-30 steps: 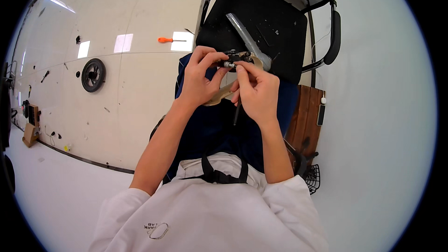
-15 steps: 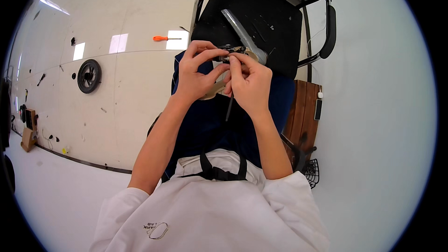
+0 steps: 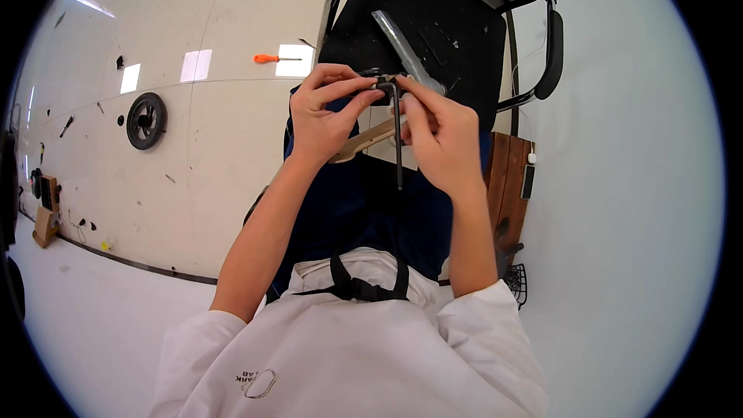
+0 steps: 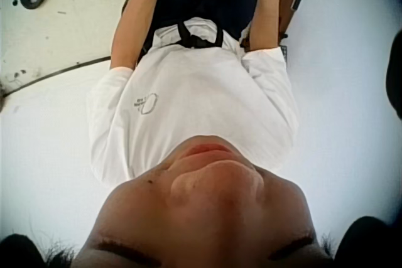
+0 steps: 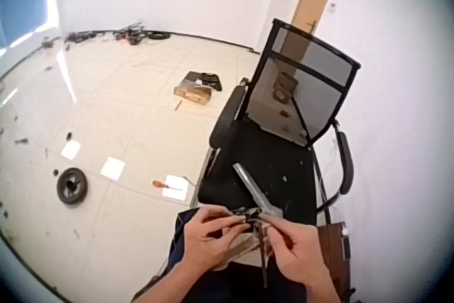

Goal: The person assembles a small mechanical component while seated, using an Allen key to tighten screws and attaching a black cable to a beige plastic part. The person repeatedly adjusts and tightens the assembly on their lap.

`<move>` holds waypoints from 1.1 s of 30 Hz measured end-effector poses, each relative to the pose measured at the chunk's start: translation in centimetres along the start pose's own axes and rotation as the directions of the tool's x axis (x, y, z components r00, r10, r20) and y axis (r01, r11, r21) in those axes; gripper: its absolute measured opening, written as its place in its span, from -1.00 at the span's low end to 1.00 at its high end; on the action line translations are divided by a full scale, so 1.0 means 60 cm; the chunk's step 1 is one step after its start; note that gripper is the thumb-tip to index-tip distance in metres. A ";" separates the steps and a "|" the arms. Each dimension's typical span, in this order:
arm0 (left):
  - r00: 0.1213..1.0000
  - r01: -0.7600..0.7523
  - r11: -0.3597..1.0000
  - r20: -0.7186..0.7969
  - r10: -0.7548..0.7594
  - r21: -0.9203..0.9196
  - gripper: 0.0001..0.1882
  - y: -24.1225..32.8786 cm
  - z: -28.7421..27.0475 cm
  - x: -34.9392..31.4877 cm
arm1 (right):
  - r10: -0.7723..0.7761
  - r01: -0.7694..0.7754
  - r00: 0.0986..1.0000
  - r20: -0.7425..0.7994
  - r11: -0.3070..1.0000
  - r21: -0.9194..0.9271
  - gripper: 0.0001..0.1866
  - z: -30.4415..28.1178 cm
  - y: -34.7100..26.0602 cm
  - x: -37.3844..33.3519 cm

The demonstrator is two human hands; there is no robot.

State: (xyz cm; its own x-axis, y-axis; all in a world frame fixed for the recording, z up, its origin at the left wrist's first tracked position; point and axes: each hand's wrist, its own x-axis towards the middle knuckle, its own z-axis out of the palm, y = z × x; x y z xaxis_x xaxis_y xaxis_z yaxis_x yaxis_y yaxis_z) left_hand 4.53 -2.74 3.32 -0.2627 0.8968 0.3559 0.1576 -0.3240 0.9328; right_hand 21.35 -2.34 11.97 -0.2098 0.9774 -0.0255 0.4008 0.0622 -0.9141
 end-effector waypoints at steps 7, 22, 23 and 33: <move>0.999 -0.047 0.999 0.010 0.047 0.026 -0.75 -0.003 -0.003 -0.001 | -0.490 0.648 0.761 0.425 0.590 -0.482 -0.60 -0.046 -0.024 -0.024; 0.994 -0.030 0.997 0.111 0.022 0.073 -0.68 0.006 -0.016 0.003 | -0.225 0.304 0.919 0.323 0.927 -0.220 -0.82 0.006 -0.067 0.151; 0.994 -0.029 0.997 0.106 0.021 0.068 -0.68 0.004 -0.014 0.002 | -0.105 0.164 0.946 0.307 0.971 -0.175 -0.77 0.001 -0.064 0.164; 0.998 -0.034 0.999 0.060 0.031 0.038 -0.71 0.004 -0.007 0.002 | 0.209 -0.251 0.950 0.231 0.953 0.172 -0.63 -0.039 0.044 0.132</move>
State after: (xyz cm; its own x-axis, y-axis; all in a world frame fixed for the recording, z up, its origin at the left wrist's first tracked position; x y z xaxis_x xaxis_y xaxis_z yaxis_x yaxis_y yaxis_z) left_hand 4.12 -2.81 3.61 -0.2000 0.9027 0.3809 0.2027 -0.3423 0.9175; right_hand 22.84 6.06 10.33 -0.3215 0.8952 -0.3087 0.2813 -0.2210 -0.9338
